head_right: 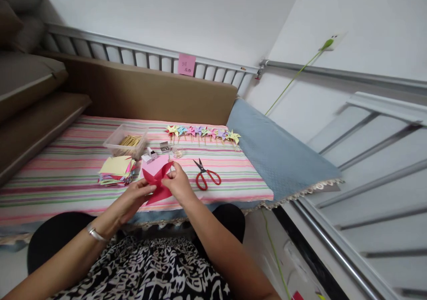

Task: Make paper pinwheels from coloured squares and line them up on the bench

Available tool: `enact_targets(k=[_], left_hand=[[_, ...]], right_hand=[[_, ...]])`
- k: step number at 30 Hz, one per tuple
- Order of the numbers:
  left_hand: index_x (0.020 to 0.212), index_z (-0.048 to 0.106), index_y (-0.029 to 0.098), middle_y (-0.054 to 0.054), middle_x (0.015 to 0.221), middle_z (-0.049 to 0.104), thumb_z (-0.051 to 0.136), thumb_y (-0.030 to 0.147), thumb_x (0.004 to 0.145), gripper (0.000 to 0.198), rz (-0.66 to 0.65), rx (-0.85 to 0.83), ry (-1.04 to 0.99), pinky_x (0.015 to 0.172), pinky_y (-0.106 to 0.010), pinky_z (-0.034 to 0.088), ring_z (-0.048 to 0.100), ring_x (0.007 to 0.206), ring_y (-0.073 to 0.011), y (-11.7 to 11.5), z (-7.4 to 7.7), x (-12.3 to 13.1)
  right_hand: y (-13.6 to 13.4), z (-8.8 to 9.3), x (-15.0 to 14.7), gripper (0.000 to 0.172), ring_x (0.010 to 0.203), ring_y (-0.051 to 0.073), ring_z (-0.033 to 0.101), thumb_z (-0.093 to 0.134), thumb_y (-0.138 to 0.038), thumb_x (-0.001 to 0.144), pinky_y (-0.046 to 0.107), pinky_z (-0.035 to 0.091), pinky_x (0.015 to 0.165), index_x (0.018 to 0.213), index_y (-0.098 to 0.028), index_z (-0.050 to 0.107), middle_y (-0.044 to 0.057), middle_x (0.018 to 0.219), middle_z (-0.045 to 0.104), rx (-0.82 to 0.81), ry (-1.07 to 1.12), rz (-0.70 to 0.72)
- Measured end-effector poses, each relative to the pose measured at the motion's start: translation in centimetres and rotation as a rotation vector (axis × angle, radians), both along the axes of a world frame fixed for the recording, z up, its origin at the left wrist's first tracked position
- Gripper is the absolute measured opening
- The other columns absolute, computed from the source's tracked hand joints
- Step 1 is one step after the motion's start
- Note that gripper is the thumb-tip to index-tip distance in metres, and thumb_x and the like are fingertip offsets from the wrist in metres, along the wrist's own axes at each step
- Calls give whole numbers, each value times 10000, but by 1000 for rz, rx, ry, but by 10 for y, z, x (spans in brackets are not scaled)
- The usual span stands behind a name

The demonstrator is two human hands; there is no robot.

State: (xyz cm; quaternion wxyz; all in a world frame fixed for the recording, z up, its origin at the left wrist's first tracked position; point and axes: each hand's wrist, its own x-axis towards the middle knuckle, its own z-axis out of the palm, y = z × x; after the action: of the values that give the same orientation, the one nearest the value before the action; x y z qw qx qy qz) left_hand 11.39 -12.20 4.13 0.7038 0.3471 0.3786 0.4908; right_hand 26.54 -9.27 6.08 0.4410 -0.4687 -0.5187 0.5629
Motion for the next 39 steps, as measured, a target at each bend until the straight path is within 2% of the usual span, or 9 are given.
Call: enact_targets(k=[5,10,16,20,23,28,32,36,39], left_hand=[[805,741,136,-71,780,752,819,234,588,251,72,-32,-138,784,-298,476,666,718,-177,16,-6,1],[793,738,126,-67,755,748,813,231,595,237,83,-62,-194,741,-269,479,655,683,-160,37,-12,-9],[703,721,149,-37,672,730,794,199,600,136,69,-60,-168,648,-246,465,634,614,-150,81,-22,-26],[640,696,149,-12,604,702,801,169,549,141,85,-79,-170,590,-230,453,608,552,-128,116,-30,-36],[602,676,139,-2,565,682,808,168,511,162,115,-131,-148,545,-225,438,579,506,-113,131,-39,-46],[553,639,138,0,528,660,816,182,490,193,132,-184,-98,497,-218,426,565,478,-109,134,-55,-67],[543,623,141,11,511,646,807,174,503,190,166,-212,-107,480,-200,432,560,466,-97,133,-59,-79],[616,659,134,-6,584,689,788,162,530,158,140,-196,-124,527,-202,476,604,519,-108,133,-52,-81],[600,651,130,-6,558,680,791,152,517,164,131,-222,-104,509,-195,473,595,492,-103,133,-49,-80]], right_hand=[[16,-11,-19,649,509,113,530,653,-162,584,213,392,515,1209,-218,486,-82,585,590,10,97,-72],[34,-17,-33,628,513,117,538,674,-188,568,216,393,512,1170,-220,499,-84,585,580,-3,143,-94],[58,-18,-48,535,570,130,586,717,-236,611,256,448,590,1104,-212,510,-62,653,608,9,186,-103],[69,-28,-49,600,649,146,627,721,-228,649,284,477,668,1198,-222,479,-47,701,634,16,119,-152],[71,-43,-47,585,750,158,645,670,-208,704,298,493,718,1252,-213,467,-4,803,655,64,-25,-180],[64,-67,-50,473,919,183,638,565,-199,808,341,508,825,1276,-211,495,85,1037,645,375,-328,-196],[53,-70,-61,346,1121,204,563,518,-178,868,370,447,970,1200,-246,586,81,1180,621,607,-495,-136],[50,-69,-71,278,1007,182,621,481,-180,902,327,480,898,1113,-248,650,53,1065,682,548,-465,-91],[53,-70,-73,292,951,172,641,466,-148,897,302,485,858,1089,-230,669,49,1035,701,495,-435,-133]])
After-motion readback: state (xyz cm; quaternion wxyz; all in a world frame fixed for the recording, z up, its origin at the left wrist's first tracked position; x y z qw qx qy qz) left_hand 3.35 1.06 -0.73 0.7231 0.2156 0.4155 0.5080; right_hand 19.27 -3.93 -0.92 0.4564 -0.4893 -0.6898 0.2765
